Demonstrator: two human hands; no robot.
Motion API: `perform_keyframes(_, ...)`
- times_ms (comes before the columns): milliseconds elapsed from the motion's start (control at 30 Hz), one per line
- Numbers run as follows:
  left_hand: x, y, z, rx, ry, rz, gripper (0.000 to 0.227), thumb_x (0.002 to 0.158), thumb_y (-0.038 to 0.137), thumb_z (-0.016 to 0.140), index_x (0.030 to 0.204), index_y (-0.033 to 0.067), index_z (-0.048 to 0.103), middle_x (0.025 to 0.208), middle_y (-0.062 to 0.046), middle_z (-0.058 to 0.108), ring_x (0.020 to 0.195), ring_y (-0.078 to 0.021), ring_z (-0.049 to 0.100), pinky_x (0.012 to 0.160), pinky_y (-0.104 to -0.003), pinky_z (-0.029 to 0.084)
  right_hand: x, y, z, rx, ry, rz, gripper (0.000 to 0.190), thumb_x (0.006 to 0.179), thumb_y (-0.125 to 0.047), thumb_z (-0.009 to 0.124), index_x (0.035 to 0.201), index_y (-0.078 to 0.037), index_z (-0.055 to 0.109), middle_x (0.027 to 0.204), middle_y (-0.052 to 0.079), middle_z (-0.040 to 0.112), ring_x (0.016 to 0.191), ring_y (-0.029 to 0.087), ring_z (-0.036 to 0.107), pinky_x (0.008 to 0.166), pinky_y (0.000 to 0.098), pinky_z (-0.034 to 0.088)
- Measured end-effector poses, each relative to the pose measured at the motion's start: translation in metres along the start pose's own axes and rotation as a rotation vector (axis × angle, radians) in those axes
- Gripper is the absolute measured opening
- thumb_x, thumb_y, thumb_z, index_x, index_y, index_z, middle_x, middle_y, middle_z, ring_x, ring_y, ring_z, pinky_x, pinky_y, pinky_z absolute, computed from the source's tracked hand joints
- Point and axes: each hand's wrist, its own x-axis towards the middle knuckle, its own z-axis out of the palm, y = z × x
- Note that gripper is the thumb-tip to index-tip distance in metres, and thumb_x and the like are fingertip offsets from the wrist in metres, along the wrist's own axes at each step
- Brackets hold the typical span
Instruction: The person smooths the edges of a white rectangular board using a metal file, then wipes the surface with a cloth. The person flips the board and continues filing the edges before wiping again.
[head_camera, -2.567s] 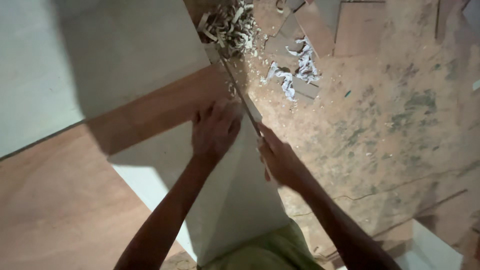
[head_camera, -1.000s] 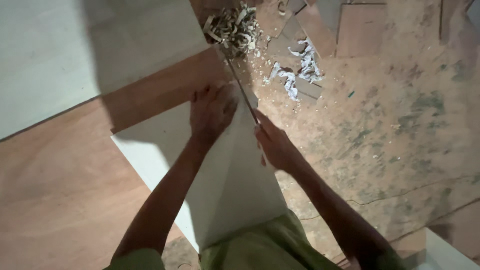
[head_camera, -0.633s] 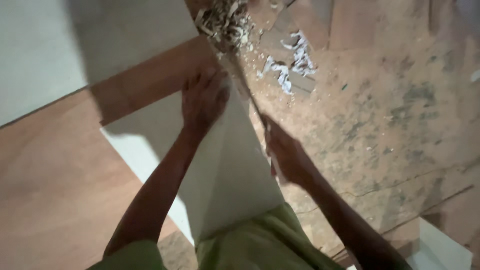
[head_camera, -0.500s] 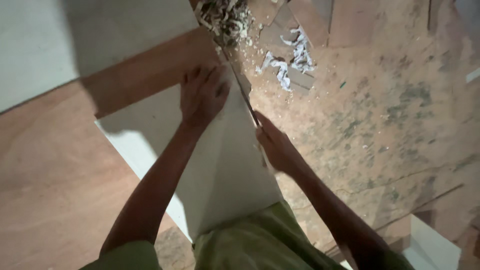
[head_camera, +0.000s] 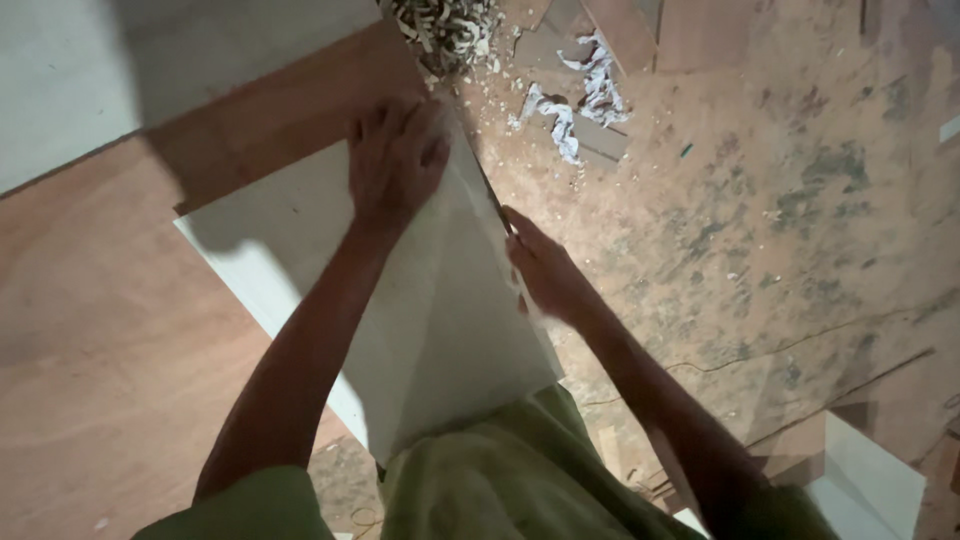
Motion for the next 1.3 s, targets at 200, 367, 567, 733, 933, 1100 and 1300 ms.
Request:
perform_keyframes(200,0.002,0.005,-0.004,0.017,0.002,0.016,0.042,0.085,0.015,0.079,0.125,0.0132,0.067,0.122,-0.007,0.065,0.114,-0.0327,0.057,0.099,-0.048,0.042,-0.01,0.02,-0.004,0.085,0.097,-0.039,0.055,0.104,-0.028,0.045,0.158,-0.022,0.04,0.076,0.011,0.058,0.05,0.019,0.056,0.05,0.0373,0.052)
perform_keyframes(367,0.007,0.004,-0.004,0.003,-0.011,-0.004,0.038,0.086,0.018,0.079,0.122,0.0137,0.068,0.117,-0.007,0.065,0.113,-0.0324,0.058,0.098,-0.051,0.041,-0.015,0.028,-0.003,-0.031,0.051,-0.218,0.052,0.108,-0.027,0.042,0.159,-0.017,0.037,0.085,0.011,0.067,0.059,0.017,0.064,0.058,0.0379,0.056)
perform_keyframes(567,-0.007,-0.005,0.004,0.035,-0.074,-0.026,0.04,0.089,0.023,0.074,0.127,0.0116,0.068,0.12,-0.011,0.066,0.115,-0.0354,0.057,0.1,-0.053,0.039,0.028,0.038,0.0,-0.034,0.038,-0.221,0.053,0.109,-0.024,0.045,0.161,-0.017,0.04,0.094,0.009,0.067,0.067,0.016,0.063,0.062,0.0371,0.058)
perform_keyframes(733,0.005,-0.004,0.007,0.04,-0.168,-0.061,0.042,0.095,0.032,0.069,0.128,0.0068,0.065,0.123,-0.017,0.065,0.115,-0.0398,0.055,0.103,-0.055,0.038,0.026,0.002,-0.016,0.089,0.083,-0.214,0.054,0.104,-0.024,0.045,0.157,-0.02,0.041,0.079,0.01,0.058,0.054,0.019,0.058,0.049,0.037,0.053)
perform_keyframes(933,-0.019,0.0,0.01,-0.013,-0.134,-0.1,0.04,0.096,0.033,0.067,0.127,0.0075,0.064,0.123,-0.014,0.065,0.117,-0.0383,0.055,0.102,-0.055,0.039,0.044,-0.026,-0.007,0.05,-0.007,-0.252,0.052,0.104,-0.025,0.045,0.155,-0.017,0.044,0.077,0.009,0.061,0.049,0.02,0.059,0.047,0.0359,0.053)
perform_keyframes(1100,-0.009,-0.004,0.011,0.053,-0.138,-0.053,0.033,0.092,0.033,0.071,0.12,0.0159,0.066,0.118,-0.01,0.065,0.115,-0.0366,0.056,0.101,-0.052,0.042,0.061,-0.028,-0.011,0.11,0.05,-0.156,0.055,0.101,-0.025,0.046,0.156,-0.021,0.043,0.076,0.009,0.058,0.048,0.02,0.056,0.046,0.0366,0.051)
perform_keyframes(1300,-0.008,-0.002,0.008,-0.061,-0.072,-0.074,0.037,0.091,0.025,0.075,0.124,0.0114,0.066,0.125,-0.01,0.067,0.113,-0.0367,0.056,0.098,-0.054,0.04,0.071,-0.026,-0.011,-0.059,0.082,-0.619,0.052,0.112,-0.024,0.048,0.161,-0.008,0.044,0.089,0.008,0.069,0.074,0.014,0.067,0.064,0.0331,0.056)
